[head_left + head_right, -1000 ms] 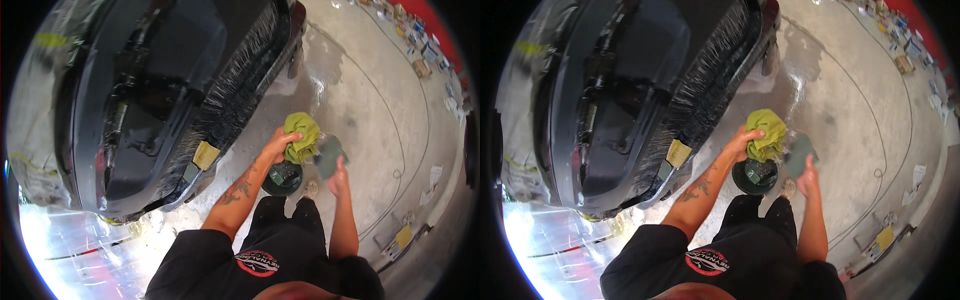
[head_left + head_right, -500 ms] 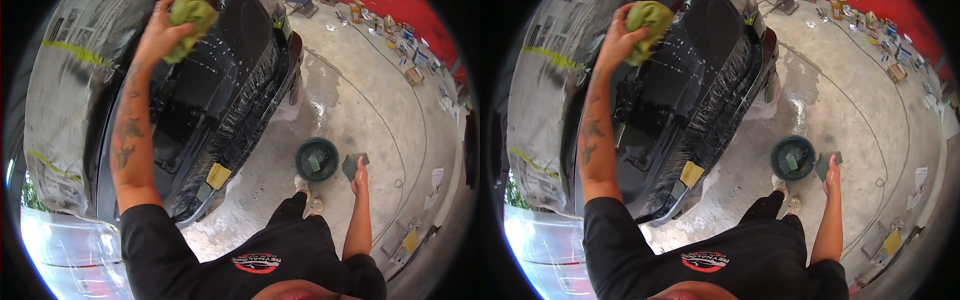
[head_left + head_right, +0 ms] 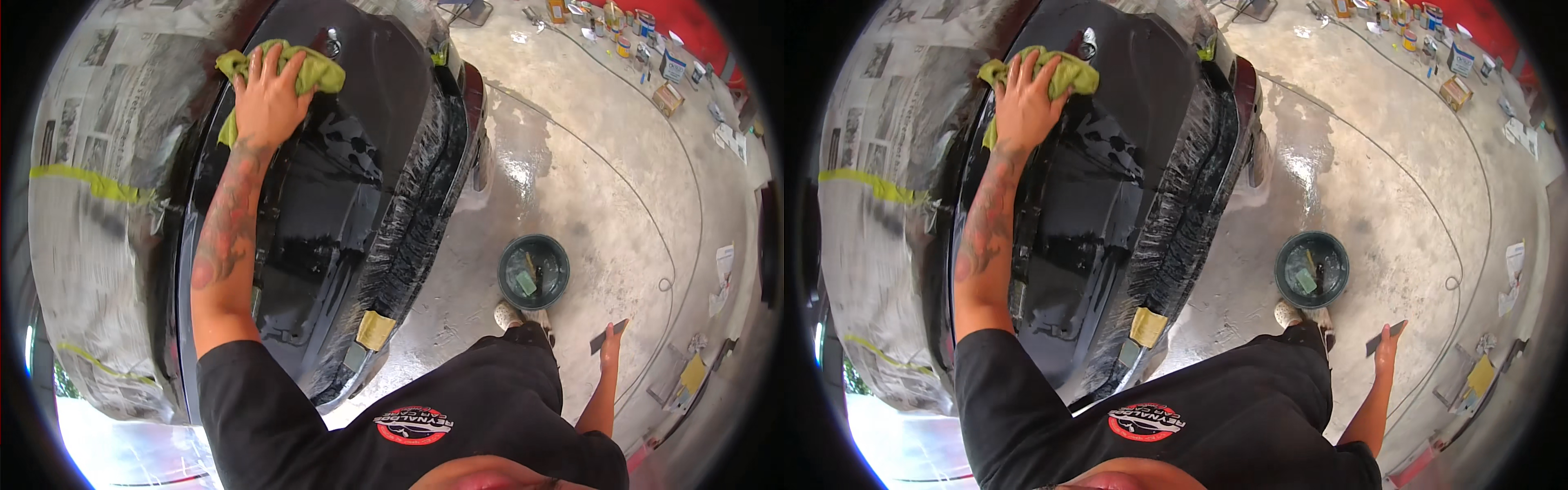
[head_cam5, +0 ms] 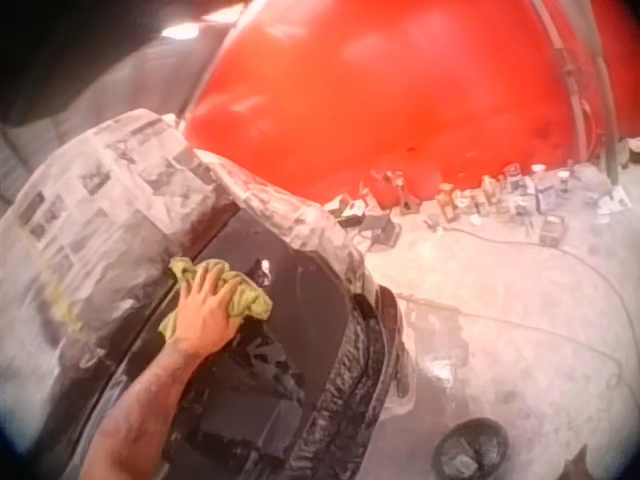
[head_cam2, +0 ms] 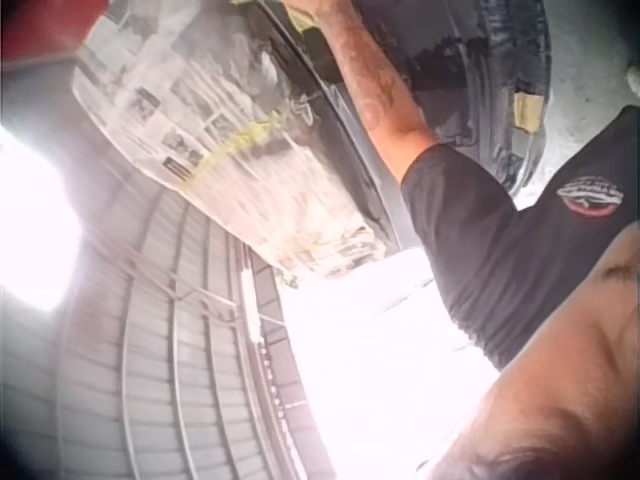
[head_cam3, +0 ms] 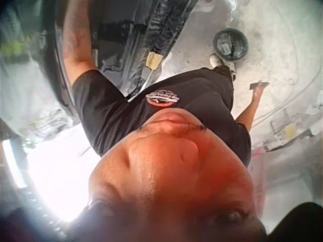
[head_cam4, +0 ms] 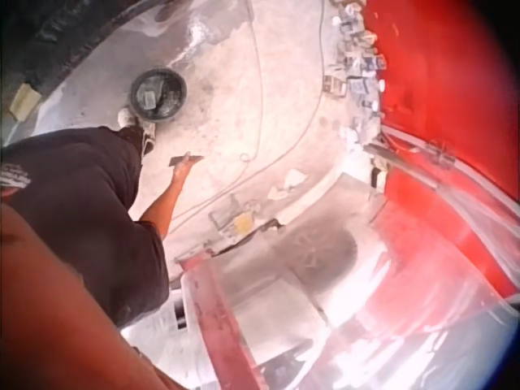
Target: The person wets a cloth in a bucket of water, then sands a car panel using sandpaper and the cloth.
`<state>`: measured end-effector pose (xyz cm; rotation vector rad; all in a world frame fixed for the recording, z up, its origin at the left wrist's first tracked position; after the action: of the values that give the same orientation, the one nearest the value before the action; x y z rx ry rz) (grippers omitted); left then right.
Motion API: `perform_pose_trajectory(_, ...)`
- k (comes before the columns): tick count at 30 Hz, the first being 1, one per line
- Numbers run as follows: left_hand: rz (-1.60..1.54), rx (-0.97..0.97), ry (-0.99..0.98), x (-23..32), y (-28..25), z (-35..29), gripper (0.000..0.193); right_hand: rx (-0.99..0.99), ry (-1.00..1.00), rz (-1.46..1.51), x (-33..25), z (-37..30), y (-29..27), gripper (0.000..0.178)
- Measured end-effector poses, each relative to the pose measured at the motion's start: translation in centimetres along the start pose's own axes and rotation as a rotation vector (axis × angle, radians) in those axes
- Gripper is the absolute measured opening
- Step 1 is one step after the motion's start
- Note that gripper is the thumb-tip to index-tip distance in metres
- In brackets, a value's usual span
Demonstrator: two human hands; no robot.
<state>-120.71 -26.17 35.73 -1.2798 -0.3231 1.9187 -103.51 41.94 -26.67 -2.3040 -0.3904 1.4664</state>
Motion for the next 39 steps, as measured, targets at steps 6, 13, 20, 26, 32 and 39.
perform_pose_trajectory(6,0.004,0.044,0.014,1.2,5.8,8.8,0.055,-0.041,0.322,0.617,-5.5,1.3,7.2,0.063)
perform_pose_trajectory(13,-0.158,-0.031,0.189,2.2,7.2,12.1,0.050,-0.473,0.112,0.617,-35.1,6.8,20.4,0.090)
perform_pose_trajectory(20,-0.296,-0.128,0.264,-1.0,3.4,9.5,0.050,-0.550,-0.898,0.771,-68.0,5.9,32.9,0.083)
perform_pose_trajectory(26,-0.293,-0.146,0.266,-2.4,2.0,8.2,0.046,-0.298,-1.167,0.300,-69.5,-9.9,37.1,0.087)
perform_pose_trajectory(32,-0.345,-0.115,0.223,-1.1,2.3,9.0,0.048,-0.028,-1.082,0.494,-76.6,2.8,35.8,0.076)
perform_pose_trajectory(39,-0.372,-0.083,0.219,-2.5,1.6,7.6,0.050,-0.198,-1.256,0.318,-73.2,-8.9,36.7,0.080)
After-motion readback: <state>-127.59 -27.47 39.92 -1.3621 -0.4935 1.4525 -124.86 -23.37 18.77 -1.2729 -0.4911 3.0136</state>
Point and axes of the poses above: each hand's wrist, its own z-axis towards the middle knuckle, its own y-axis out of the palm, x = y × z, the point moved 5 cm from there along z, towards the middle knuckle, and after that the axes turned 2 degrees about -y, right-handed, at the moved point
